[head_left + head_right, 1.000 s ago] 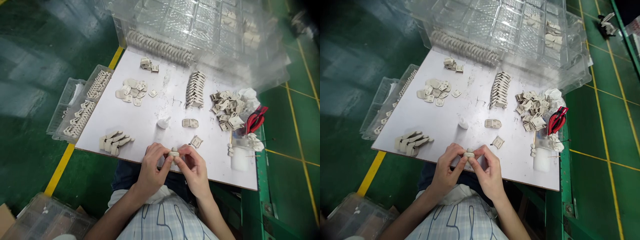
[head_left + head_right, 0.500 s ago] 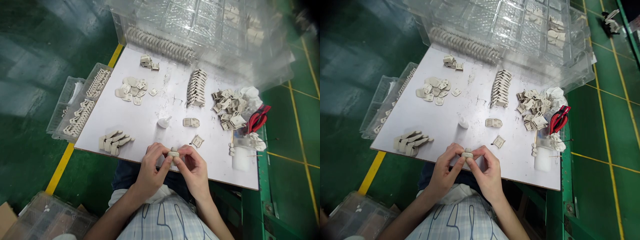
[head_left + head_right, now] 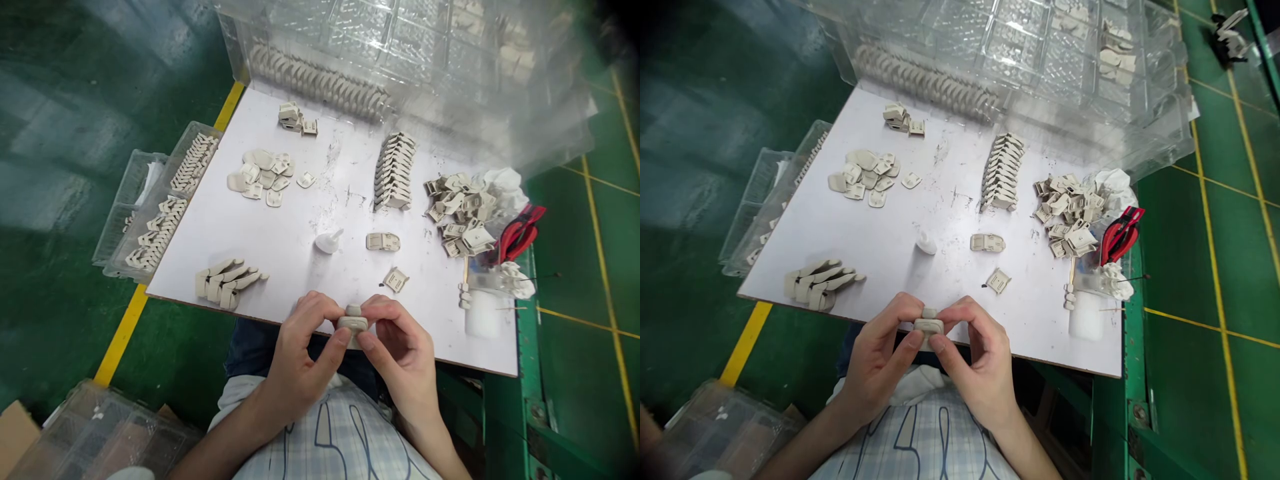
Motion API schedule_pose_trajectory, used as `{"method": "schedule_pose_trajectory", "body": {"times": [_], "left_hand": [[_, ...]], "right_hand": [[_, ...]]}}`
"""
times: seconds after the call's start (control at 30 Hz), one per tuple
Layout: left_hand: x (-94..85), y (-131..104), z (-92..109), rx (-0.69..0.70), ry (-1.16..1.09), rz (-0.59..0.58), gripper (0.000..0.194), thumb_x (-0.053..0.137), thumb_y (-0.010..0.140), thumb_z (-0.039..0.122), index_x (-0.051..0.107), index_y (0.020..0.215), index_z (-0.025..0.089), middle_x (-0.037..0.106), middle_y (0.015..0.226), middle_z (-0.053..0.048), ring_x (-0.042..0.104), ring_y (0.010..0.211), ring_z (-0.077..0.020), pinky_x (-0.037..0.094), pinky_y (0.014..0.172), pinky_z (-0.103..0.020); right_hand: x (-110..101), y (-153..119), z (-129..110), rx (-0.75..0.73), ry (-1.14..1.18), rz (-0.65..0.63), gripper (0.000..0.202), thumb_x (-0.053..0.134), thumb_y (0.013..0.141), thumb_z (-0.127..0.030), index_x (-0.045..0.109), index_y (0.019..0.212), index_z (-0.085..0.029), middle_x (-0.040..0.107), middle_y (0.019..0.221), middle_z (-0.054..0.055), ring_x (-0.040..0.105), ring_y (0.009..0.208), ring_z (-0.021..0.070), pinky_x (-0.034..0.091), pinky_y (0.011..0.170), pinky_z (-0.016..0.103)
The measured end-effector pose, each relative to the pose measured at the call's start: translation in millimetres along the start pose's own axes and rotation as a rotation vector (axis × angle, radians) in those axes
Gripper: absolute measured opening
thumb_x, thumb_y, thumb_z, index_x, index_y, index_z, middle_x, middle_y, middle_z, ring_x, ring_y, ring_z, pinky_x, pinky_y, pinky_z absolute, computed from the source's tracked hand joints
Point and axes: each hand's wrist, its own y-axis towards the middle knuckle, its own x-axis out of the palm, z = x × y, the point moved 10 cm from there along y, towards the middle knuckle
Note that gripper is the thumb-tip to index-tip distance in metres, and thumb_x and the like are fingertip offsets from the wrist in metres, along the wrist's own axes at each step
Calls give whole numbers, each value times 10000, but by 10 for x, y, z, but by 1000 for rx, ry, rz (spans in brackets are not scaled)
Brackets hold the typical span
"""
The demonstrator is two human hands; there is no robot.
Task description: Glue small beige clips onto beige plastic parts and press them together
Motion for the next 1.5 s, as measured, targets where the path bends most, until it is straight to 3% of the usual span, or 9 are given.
{"method": "schedule_pose_trajectory", "body": {"times": [0.4,0.67,0.9,1.03,1.1,1.3,1.4,1.5], "left_hand": [[-3,-14,40,47,144,25,123,549,969,226,602,859,223,604,757,-10,542,738,-181,442,700,-354],[17,18,-156,-67,-10,40,134,594,957,244,627,830,216,600,768,-1,570,757,-165,475,684,-311],[41,4,-204,-105,-71,40,142,609,935,245,625,798,213,582,748,2,551,743,-163,463,688,-307],[17,-14,-247,-117,-142,53,134,618,931,256,624,802,218,546,745,12,517,719,-152,445,674,-298],[2,-15,-291,-130,-174,69,131,621,929,254,616,801,223,535,752,15,502,722,-149,438,673,-291],[27,15,-390,-181,-191,76,49,699,874,239,664,840,234,586,787,12,538,758,-144,459,697,-269],[49,35,-385,-189,-168,70,12,708,856,237,697,860,233,617,793,4,561,747,-144,473,670,-259],[-11,22,-435,-213,-149,140,44,690,844,221,673,803,223,614,770,4,585,733,-144,500,670,-249]], "right_hand": [[7,-32,-15,-40,-19,-1,95,657,931,-191,675,943,-283,589,821,-3,542,823,159,427,699,290],[5,-1,49,-36,-4,9,56,649,938,-211,654,908,-257,587,808,-16,538,776,136,424,685,272],[1,-14,85,-18,25,36,65,660,930,-272,642,879,-237,582,771,-21,544,737,133,444,664,260],[-46,-31,-31,-64,-139,-25,101,623,955,-304,704,964,-244,655,836,11,607,789,161,483,700,290],[-261,-75,-153,-128,-263,63,168,592,971,-299,736,1044,-252,682,855,24,631,821,175,489,717,306],[-1492,-553,-547,-407,-330,817,91,695,861,-248,772,843,-203,691,749,17,576,609,157,432,630,333],[-1900,-701,-550,-457,-337,996,83,739,804,-287,756,768,-214,686,728,16,534,552,160,401,595,343],[-2198,-771,-506,-440,-406,1126,148,744,798,-346,722,746,-210,693,753,19,533,559,158,421,595,343]]}}
